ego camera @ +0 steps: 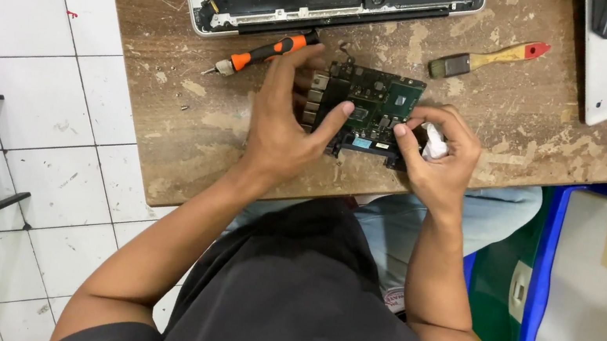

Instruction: The person cleans a green circuit board on a wooden workbench using a white tissue and a small brush. They wipe various components and surfaces of the board, occasionally switching between the tissue and the brush to remove dust and debris.

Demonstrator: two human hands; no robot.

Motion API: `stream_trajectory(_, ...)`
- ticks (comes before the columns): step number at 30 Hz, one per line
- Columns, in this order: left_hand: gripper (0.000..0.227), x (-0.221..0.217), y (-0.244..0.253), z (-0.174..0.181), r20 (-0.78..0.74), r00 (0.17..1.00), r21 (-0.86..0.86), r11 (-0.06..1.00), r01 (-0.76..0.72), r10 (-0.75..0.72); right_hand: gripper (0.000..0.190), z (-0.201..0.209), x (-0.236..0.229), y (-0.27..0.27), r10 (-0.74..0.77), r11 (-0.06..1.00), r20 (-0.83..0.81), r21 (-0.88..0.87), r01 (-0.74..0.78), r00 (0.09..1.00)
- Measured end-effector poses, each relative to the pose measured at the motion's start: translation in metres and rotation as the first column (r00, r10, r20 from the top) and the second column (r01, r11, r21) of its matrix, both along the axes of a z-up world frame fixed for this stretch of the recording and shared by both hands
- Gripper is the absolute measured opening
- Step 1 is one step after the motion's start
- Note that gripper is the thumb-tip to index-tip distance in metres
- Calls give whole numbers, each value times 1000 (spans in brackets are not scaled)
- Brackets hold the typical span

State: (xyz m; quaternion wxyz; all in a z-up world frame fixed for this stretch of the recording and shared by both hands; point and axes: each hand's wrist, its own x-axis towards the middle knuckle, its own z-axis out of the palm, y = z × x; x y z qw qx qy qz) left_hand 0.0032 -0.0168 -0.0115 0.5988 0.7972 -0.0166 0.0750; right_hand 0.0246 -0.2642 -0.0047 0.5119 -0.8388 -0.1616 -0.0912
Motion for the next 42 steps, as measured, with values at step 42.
stream_trajectory(42,65,26,4,18,-312,903,-153,953,260,-296,13,-11,9,46,170,956,208,-271,-110,963)
